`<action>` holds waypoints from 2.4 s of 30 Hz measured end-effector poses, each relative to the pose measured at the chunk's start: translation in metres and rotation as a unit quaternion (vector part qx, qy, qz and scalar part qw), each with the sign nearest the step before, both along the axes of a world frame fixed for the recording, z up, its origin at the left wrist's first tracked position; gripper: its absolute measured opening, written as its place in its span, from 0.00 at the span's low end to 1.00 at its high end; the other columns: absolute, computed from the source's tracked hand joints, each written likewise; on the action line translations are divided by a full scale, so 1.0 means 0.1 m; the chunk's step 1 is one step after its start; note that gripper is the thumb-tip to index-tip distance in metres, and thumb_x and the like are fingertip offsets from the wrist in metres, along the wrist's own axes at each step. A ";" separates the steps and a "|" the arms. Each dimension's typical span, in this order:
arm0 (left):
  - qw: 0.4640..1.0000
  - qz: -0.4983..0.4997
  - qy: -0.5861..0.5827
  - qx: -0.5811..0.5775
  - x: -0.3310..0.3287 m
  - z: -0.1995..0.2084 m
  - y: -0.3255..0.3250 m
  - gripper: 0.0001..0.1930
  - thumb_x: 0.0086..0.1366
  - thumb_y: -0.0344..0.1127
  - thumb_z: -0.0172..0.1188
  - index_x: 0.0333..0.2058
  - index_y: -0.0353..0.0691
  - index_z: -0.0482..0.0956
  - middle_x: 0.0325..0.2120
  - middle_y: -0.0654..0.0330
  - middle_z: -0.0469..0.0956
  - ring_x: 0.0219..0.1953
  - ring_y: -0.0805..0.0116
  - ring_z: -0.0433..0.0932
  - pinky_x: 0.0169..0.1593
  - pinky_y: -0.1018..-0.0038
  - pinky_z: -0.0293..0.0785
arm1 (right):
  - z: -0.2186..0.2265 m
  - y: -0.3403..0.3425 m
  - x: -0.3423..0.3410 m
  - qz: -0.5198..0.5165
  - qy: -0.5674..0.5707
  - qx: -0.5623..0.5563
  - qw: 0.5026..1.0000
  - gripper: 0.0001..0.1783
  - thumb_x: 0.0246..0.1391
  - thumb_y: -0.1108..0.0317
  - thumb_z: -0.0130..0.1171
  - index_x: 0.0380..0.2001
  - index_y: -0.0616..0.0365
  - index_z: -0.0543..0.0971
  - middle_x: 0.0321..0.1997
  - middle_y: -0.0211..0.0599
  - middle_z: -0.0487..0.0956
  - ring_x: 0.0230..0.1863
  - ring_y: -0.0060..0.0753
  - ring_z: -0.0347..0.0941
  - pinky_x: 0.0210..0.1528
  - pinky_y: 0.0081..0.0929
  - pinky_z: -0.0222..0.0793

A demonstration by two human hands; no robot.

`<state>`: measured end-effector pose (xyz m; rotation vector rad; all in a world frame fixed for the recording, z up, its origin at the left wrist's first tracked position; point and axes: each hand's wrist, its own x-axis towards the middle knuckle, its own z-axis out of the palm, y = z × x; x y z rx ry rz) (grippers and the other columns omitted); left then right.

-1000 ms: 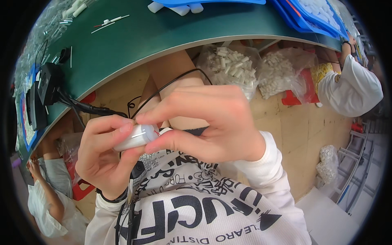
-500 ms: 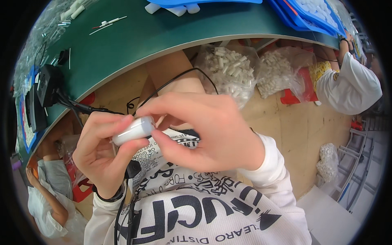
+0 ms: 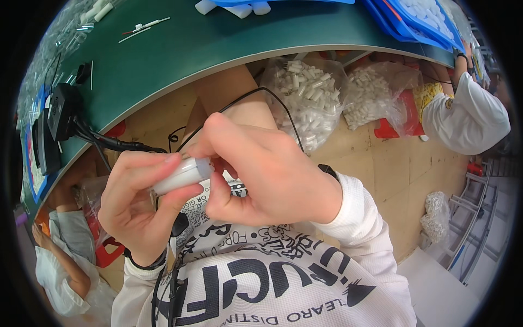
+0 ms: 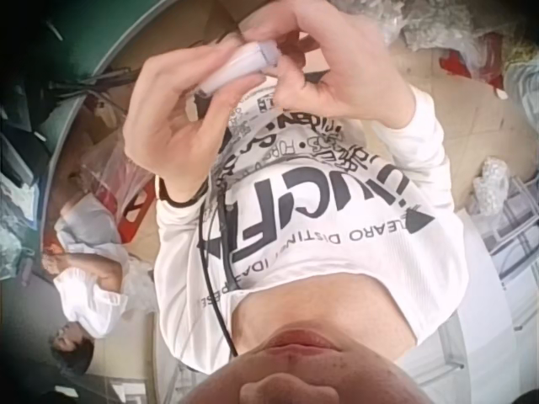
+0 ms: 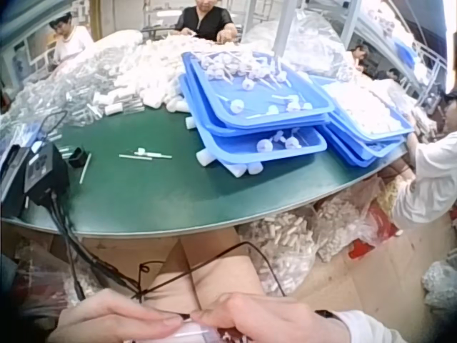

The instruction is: The person assembles small white plastic components by hand at a green workbench. They repeatedly pick up a cylindrical body and a smaller cap-like piece, insert the cap into the body, and place the finished unit into a blue tray.

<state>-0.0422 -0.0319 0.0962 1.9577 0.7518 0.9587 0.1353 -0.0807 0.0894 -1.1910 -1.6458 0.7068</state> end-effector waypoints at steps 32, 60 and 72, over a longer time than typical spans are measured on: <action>0.890 -0.174 -0.181 -0.380 -0.21 -0.06 0.16 0.15 0.51 0.15 0.50 0.40 0.23 0.73 0.44 0.40 0.72 0.49 0.55 0.73 0.51 0.66 0.72 | 0.02 -0.06 0.09 0.076 0.174 -0.138 0.972 0.19 0.39 0.80 0.66 0.36 0.69 0.72 0.38 0.44 0.76 0.39 0.30 0.76 0.37 0.23 0.76; 0.914 -0.071 -0.155 -0.368 -0.26 -0.17 0.06 0.12 0.48 0.14 0.57 0.34 0.25 0.74 0.36 0.43 0.77 0.42 0.56 0.78 0.44 0.70 0.76 | -0.17 -0.15 0.04 0.041 0.177 -0.133 0.974 0.18 0.41 0.76 0.67 0.36 0.66 0.72 0.37 0.41 0.77 0.35 0.27 0.77 0.36 0.21 0.76; 0.961 0.005 -0.185 -0.208 -0.21 -0.31 -0.09 0.18 0.42 0.19 0.69 0.33 0.32 0.72 0.36 0.45 0.74 0.38 0.63 0.75 0.44 0.72 0.72 | -0.13 -0.21 -0.10 -0.004 0.261 -0.164 0.951 0.18 0.46 0.76 0.61 0.43 0.64 0.73 0.37 0.37 0.79 0.39 0.28 0.78 0.38 0.22 0.77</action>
